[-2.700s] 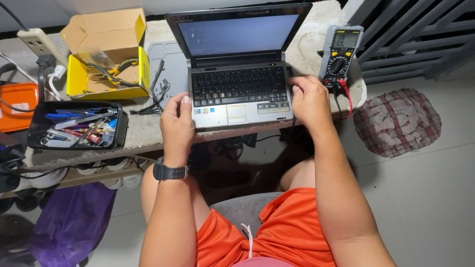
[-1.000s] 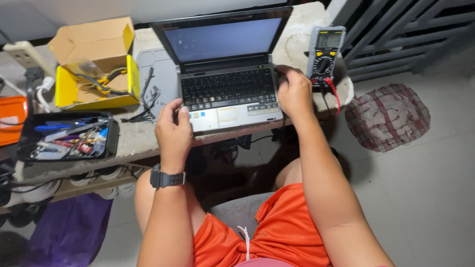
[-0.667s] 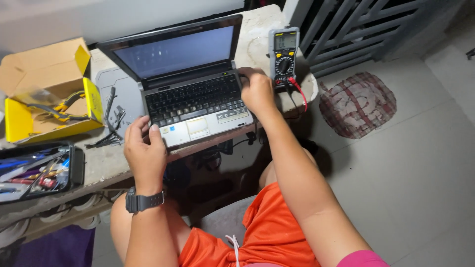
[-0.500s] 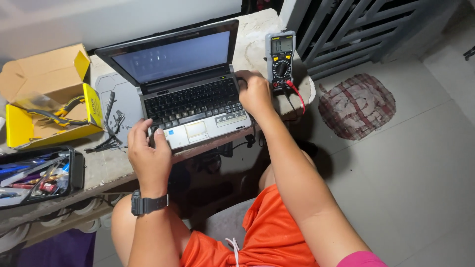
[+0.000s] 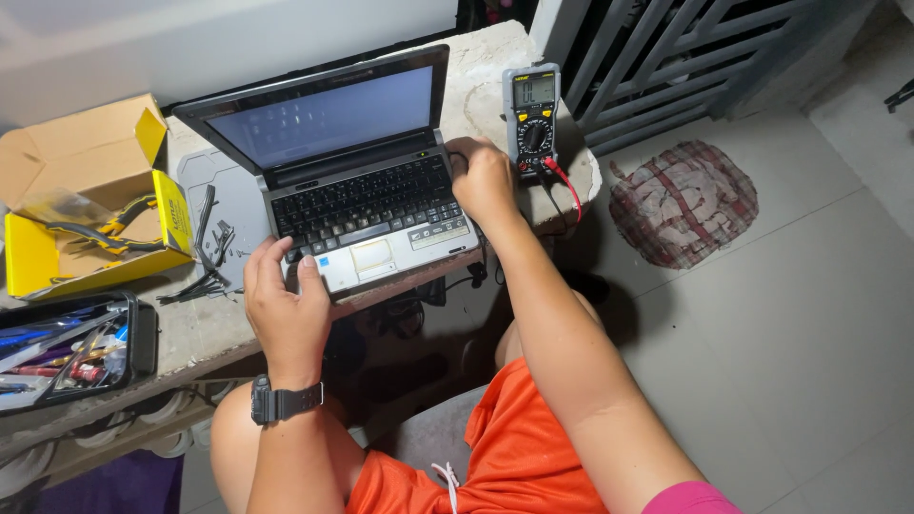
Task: The person sits with a laptop on a table, closes the lid, and flips the device over. They then release the latches and slide out the battery pack, placing it on the table next to a multimeter.
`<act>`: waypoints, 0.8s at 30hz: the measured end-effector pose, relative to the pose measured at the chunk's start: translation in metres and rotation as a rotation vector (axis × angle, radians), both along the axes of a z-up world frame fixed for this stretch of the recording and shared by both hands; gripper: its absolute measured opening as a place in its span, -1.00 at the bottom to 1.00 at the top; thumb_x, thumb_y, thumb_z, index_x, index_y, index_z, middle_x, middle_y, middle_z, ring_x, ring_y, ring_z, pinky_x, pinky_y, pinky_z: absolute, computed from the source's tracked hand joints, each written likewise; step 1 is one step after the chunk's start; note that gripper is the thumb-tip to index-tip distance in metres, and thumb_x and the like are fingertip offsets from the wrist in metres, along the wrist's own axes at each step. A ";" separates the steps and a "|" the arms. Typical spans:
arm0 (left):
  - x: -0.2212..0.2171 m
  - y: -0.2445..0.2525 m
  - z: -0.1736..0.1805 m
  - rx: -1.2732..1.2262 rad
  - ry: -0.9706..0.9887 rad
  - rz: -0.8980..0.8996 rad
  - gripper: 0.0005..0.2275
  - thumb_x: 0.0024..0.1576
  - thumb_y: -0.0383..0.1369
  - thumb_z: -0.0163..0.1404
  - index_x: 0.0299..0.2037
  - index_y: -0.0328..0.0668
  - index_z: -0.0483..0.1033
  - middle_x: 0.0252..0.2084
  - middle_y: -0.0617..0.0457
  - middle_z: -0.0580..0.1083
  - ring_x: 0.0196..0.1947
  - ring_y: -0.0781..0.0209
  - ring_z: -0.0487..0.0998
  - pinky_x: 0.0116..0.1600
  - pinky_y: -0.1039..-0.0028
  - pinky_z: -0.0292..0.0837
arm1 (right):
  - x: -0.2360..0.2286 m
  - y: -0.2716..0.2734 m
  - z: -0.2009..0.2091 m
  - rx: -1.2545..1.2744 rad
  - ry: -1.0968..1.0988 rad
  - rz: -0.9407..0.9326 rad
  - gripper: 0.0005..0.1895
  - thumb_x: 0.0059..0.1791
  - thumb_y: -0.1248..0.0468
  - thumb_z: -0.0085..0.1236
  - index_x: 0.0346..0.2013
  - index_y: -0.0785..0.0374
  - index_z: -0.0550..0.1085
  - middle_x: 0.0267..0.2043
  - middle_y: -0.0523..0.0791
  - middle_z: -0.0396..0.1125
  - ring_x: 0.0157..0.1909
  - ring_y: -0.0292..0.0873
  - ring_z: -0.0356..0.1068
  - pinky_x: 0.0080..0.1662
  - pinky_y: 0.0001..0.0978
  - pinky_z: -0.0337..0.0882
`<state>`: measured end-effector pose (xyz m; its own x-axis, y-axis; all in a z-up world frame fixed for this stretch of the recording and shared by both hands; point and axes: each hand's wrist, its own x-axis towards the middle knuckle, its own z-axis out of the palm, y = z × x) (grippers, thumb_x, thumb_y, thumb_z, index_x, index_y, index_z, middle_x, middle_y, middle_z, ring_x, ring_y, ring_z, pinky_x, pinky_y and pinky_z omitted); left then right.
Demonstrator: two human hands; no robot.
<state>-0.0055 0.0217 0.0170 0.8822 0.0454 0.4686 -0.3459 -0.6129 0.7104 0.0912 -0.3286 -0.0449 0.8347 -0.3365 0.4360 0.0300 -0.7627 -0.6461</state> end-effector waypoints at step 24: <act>-0.001 0.001 0.002 -0.005 0.004 0.000 -0.69 0.43 -0.44 0.18 0.36 -0.33 0.62 0.33 -0.39 0.50 0.34 -0.51 0.60 0.40 -0.20 0.46 | -0.001 0.004 0.013 0.105 0.058 -0.066 -0.82 0.07 0.18 0.30 -0.14 -0.17 0.80 -0.20 -0.10 0.64 0.06 0.16 0.65 0.12 0.09 0.62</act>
